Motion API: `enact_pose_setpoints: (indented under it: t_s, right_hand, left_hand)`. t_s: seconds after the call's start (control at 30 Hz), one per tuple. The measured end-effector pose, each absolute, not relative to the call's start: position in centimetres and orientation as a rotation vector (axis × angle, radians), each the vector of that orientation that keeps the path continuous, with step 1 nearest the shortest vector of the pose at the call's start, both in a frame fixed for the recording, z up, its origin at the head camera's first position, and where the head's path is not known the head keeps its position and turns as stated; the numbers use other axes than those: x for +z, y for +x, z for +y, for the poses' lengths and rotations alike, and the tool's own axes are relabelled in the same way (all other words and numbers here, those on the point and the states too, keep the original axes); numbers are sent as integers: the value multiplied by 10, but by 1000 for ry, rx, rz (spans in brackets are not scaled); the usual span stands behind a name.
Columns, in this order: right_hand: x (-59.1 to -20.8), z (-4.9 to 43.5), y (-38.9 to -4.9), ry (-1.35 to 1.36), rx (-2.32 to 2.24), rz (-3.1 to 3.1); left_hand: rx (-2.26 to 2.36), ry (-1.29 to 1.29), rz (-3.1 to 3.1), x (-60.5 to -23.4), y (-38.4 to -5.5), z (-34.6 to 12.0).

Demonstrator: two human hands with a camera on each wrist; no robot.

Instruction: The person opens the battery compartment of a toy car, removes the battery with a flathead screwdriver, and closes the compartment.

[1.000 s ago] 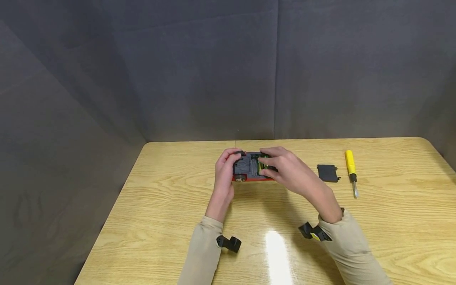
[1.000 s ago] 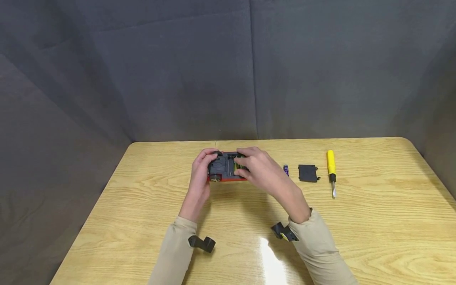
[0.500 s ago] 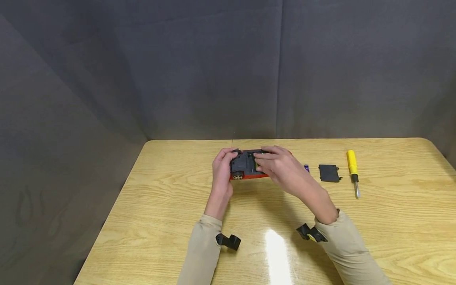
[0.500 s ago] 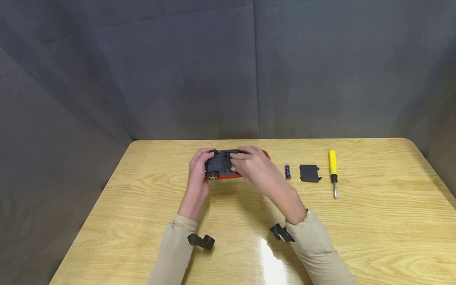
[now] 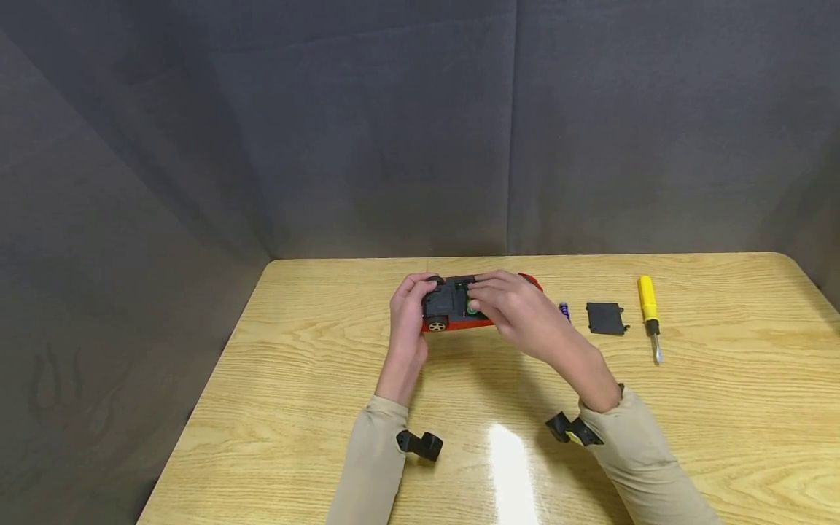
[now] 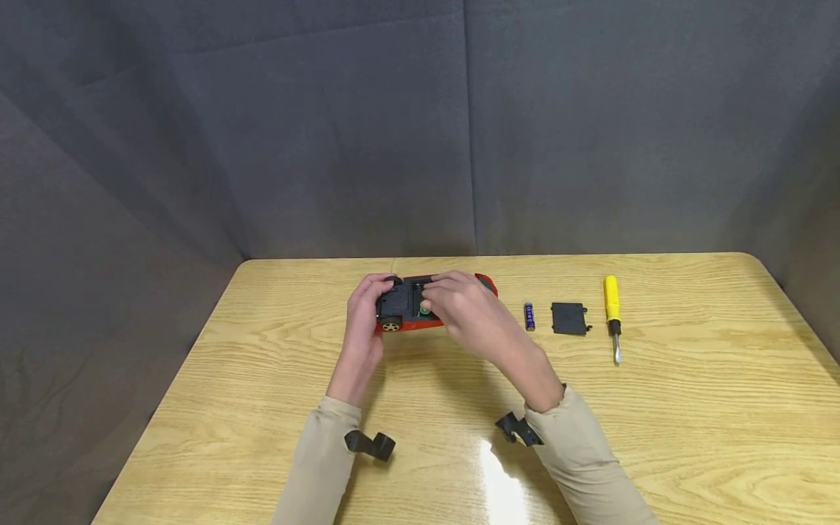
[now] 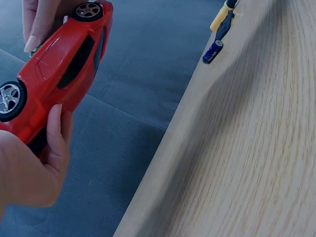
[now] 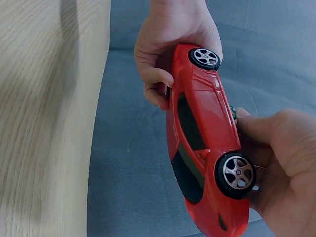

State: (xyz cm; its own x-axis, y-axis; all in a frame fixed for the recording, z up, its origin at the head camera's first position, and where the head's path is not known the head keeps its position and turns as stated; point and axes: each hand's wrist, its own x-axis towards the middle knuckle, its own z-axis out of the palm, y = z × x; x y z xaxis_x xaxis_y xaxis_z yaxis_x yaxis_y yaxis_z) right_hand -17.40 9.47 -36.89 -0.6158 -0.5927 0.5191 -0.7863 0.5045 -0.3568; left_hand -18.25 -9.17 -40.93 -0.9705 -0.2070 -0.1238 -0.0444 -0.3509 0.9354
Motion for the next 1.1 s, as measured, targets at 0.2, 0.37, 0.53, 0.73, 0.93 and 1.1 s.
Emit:
enact_pose_setpoints:
  t_s: [0.2,0.37,0.53,0.73,0.93,1.1]
  right_hand:
    - [-366,94,-171,1116,853,-2446]
    - [-364,95,-169,1098,837,-2513]
    - [-363,96,-169,1087,829,-2538]
    - [-364,95,-169,1091,842,-2478]
    - [-364,95,-168,1062,884,-2391]
    - [-366,95,-170,1048,922,-2267]
  left_hand:
    - [-2501,310,-1735,-410,-181,-91]
    - [-2505,302,-1738,-410,-181,-92]
    - [-2512,284,-1737,-411,-181,-92]
    - [-2513,276,-1733,-411,-181,-91]
    - [-2509,281,-1735,-410,-181,-90]
    - [-2509,290,-1744,-410,-181,-89]
